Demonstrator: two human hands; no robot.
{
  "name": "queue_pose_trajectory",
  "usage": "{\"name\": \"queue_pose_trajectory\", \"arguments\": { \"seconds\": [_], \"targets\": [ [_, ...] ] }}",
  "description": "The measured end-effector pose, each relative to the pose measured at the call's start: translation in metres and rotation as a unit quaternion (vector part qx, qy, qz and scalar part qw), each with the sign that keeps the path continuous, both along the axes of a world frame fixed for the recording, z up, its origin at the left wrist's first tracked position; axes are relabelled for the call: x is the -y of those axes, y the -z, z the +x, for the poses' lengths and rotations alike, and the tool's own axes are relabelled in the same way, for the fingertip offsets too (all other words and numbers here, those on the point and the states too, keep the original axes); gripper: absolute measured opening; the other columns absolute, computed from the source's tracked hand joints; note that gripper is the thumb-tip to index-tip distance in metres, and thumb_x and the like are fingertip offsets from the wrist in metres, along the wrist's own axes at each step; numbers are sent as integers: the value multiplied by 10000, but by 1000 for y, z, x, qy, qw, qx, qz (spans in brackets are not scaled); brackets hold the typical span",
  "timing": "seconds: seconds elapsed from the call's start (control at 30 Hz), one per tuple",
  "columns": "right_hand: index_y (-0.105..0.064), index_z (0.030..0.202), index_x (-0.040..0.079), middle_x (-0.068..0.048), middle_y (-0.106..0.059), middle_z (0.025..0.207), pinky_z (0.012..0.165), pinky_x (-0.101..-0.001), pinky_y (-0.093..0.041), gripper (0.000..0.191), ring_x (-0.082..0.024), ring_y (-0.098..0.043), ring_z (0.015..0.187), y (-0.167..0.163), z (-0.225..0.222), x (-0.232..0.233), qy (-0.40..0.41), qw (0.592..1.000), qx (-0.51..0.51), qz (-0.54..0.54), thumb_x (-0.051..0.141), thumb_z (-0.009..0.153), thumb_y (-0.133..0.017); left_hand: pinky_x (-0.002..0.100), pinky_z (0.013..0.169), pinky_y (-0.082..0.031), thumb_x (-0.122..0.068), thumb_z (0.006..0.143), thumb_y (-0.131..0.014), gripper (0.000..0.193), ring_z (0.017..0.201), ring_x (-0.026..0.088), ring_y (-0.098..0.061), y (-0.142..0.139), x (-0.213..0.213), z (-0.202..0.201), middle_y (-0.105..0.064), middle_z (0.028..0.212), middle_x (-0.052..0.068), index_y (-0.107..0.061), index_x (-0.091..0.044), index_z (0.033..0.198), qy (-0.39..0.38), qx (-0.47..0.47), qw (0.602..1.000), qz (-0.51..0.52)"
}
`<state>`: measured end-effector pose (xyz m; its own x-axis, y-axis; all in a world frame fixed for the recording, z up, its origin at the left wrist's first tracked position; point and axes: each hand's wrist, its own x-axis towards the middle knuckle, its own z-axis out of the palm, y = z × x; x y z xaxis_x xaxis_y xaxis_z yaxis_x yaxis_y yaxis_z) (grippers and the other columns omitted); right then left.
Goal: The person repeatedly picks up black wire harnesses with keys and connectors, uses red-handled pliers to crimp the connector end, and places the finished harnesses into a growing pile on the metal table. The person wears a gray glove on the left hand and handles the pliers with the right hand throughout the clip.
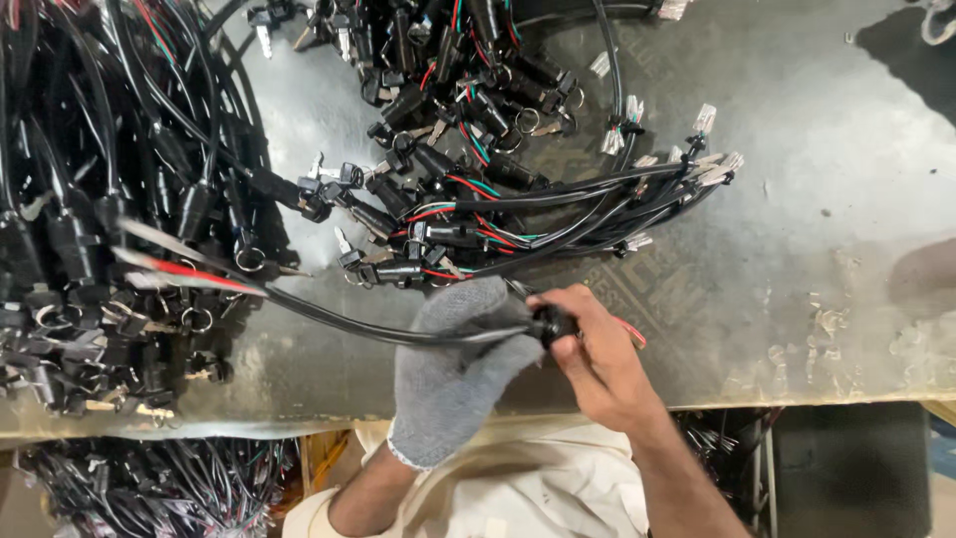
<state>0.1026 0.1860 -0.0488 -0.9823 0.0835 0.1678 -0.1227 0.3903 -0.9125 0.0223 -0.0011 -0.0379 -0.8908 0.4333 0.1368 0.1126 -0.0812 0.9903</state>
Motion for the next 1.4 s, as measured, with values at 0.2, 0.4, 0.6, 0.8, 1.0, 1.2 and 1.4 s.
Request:
{"name": "queue_pose_trajectory", "arguments": {
  "seconds": [0.2,0.4,0.6,0.8,1.0,1.2,1.4],
  "targets": [
    [-557,1313,-11,-140,-581,1017,789,-307,-464,441,-266,-560,868,6,7,1,15,994,-33,101,-44,874,-579,287,840,-616,-211,764,-909,582,927,120,-769,-43,-1,-16,-815,1053,58,-674,-60,1275,44,17,989,-141],
    [-538,1336,-53,-118,-617,1056,750,-272,-507,406,-159,-613,830,9,15,9,45,999,-10,0,33,940,-527,301,849,-607,-225,803,-875,504,924,183,-780,-27,1,-17,-798,1073,79,-690,-80,1249,57,-60,983,-164],
    [-596,1317,-34,4,-567,855,689,-258,-438,417,-93,-509,766,22,13,10,58,977,143,-143,249,1013,-555,346,931,-549,-139,904,-788,356,1000,293,-706,-27,-14,2,-726,1111,87,-680,-81,1237,-1,-155,974,-163],
    [-615,1078,-17,4,-564,857,667,-259,-441,291,-89,-505,760,50,29,12,25,957,126,-259,261,1011,-561,441,1131,-401,-261,866,-719,487,1304,371,-547,-19,-8,-10,-612,1363,192,-644,-54,1301,81,-169,975,-122],
    [-614,1083,5,-32,-562,903,679,-271,-437,248,-105,-462,780,66,26,19,103,987,98,-76,242,1008,-608,427,1205,-419,-192,973,-673,408,1374,291,-571,-9,-3,-22,-670,1425,87,-665,-89,1368,179,-114,975,-71],
    [-354,1529,-19,-159,-485,1472,997,-308,-409,626,-190,-498,1220,47,41,12,-173,892,89,-408,180,997,-618,449,1235,-358,-184,900,-767,76,1169,238,-714,-18,7,-31,-757,1142,40,-752,-115,927,378,-38,921,88],
    [-359,1513,-21,-147,-596,1298,871,-374,-601,703,-204,-632,1070,84,48,28,21,880,161,-446,346,983,-638,426,1026,-472,-181,938,-693,197,1148,266,-632,-7,-12,-14,-705,1211,102,-769,-33,1043,200,99,975,14]
  ]
}}
